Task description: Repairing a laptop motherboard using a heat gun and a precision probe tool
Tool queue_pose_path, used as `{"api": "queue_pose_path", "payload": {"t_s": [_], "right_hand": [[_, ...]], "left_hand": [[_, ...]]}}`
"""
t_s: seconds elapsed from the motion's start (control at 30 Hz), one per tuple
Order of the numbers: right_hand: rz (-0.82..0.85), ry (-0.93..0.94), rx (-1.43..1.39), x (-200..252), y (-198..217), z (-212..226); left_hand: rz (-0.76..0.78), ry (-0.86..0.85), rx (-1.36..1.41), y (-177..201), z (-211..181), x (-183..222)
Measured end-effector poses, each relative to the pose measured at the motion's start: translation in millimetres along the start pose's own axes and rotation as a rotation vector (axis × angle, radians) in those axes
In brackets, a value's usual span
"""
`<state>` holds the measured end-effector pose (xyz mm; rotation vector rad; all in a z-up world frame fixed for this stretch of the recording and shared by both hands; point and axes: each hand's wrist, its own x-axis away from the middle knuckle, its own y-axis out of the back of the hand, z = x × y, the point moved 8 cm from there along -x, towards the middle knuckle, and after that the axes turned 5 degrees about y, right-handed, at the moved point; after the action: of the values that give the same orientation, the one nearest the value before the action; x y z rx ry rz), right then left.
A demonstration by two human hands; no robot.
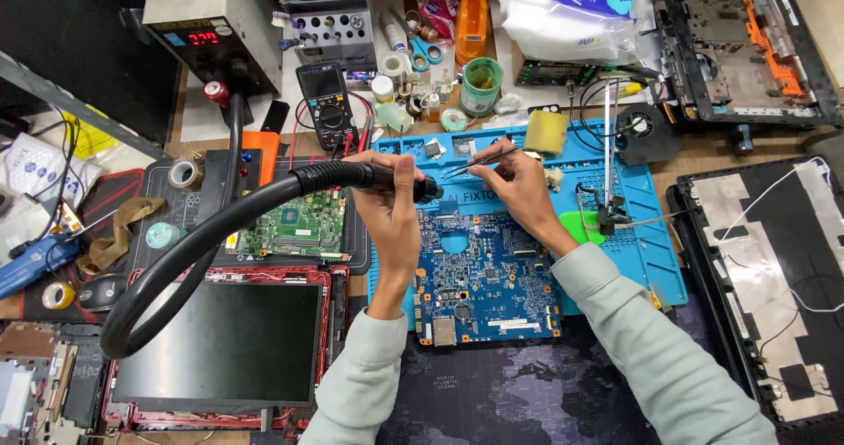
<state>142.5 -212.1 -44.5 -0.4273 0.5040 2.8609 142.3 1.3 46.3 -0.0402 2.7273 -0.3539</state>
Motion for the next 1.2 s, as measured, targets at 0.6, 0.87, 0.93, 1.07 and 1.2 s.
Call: {"api": "queue_pose_path", "payload": {"t_s": [0.6,0.87,0.93,1.07,1.2], "right_hand": [[-0.025,0.044,0.021,0,0,-5],[-0.042,0.076,0.022,1,-1,-3],[-0.049,0.08,0.019,2,-1,-3],[-0.057,0.075,0.02,4,0,-2],[-0.06,0.069,0.023,4,-1,-8]], "left_hand": [[0.001,-0.014,0.002,8,-9,1],[0.009,-0.01,-0.002,9,-10,2],[0.012,-0.011,-0.009,9,-10,1],[0.017,-0.009,-0.01,1,-3,-5],[0.043,0.062,-0.04,-6,28,-8]]}}
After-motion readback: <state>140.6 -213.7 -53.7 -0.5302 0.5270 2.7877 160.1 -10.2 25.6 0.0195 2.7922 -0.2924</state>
